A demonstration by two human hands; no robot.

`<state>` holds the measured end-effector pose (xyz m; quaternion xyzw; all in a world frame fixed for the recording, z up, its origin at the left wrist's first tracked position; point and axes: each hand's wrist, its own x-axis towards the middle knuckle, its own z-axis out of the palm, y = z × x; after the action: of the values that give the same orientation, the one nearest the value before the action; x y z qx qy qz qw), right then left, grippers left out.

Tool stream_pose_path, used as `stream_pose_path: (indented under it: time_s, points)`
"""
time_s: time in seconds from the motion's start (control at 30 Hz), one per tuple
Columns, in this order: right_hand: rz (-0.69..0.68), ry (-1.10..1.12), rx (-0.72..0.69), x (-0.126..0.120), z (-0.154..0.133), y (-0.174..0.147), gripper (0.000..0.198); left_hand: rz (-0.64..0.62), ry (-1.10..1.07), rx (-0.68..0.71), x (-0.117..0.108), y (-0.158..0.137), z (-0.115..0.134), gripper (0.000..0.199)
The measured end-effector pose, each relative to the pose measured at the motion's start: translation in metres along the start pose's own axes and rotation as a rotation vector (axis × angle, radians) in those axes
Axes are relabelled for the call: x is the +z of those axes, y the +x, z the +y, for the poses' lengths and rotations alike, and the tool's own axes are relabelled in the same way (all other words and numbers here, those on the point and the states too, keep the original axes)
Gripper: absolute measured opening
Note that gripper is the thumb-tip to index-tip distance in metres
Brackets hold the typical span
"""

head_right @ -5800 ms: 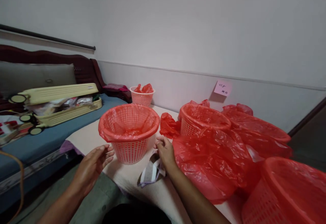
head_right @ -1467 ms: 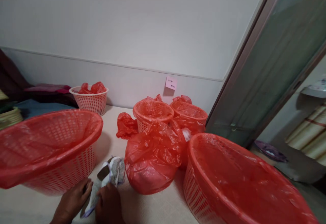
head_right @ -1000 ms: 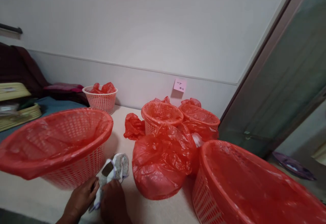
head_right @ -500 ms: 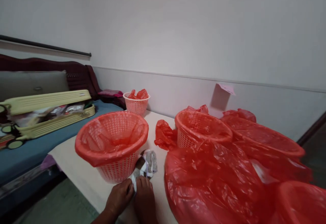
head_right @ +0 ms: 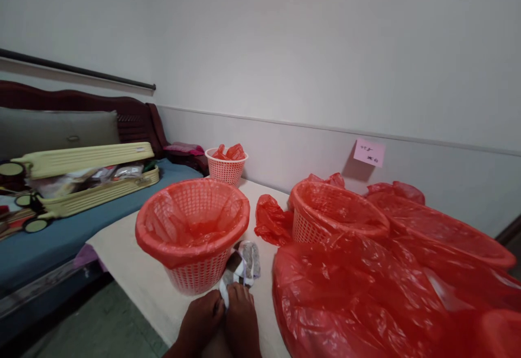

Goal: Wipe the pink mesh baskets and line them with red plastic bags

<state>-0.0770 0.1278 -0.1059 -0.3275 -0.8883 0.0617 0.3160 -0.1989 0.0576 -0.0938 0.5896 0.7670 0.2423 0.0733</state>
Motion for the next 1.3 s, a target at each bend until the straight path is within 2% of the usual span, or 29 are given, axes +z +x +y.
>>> stream_pose_path:
  time_s: [0.2,0.33,0.53,0.63,0.8,0.93,1.0,1.07,1.17,1.2,1.3]
  points:
    - [0.012,0.010,0.003,-0.004,-0.005,0.000,0.037,-0.018,0.003,0.016,-0.003,0.001,0.000,0.019]
    - [0.072,0.016,-0.014,-0.012,-0.011,-0.009,0.036,-0.032,0.015,0.034,-0.004,0.000,-0.001,0.025]
    - [0.067,0.062,0.063,-0.048,-0.002,-0.036,0.046,-0.056,0.034,0.042,-0.006,0.000,-0.002,0.029]
    - [0.154,0.110,0.125,-0.069,0.008,-0.049,0.039,-0.070,0.033,0.030,-0.007,0.000,-0.002,0.027]
    - [0.290,0.211,0.275,-0.099,0.007,-0.070,0.025,-0.065,0.044,-0.005,-0.007,0.000,-0.004,0.026]
    - [0.391,0.264,0.388,-0.110,0.005,-0.096,0.024,-0.078,0.040,-0.014,-0.008,-0.001,-0.004,0.026]
    - [0.480,0.310,0.493,-0.115,0.012,-0.113,0.024,-0.090,0.035,-0.015,-0.009,0.000,-0.004,0.026]
    - [0.568,0.375,0.643,-0.126,0.025,-0.129,0.027,-0.098,0.034,-0.022,-0.010,0.000,-0.004,0.027]
    - [0.730,0.411,0.876,-0.158,0.053,-0.143,0.038,-0.107,0.034,-0.038,-0.010,0.001,-0.004,0.029]
    - [0.764,0.397,0.918,-0.171,0.064,-0.143,0.043,-0.110,0.032,-0.041,-0.010,0.001,-0.003,0.029]
    - [0.751,0.295,0.978,-0.211,0.095,-0.126,0.063,-0.113,0.017,-0.040,-0.011,0.000,-0.002,0.029]
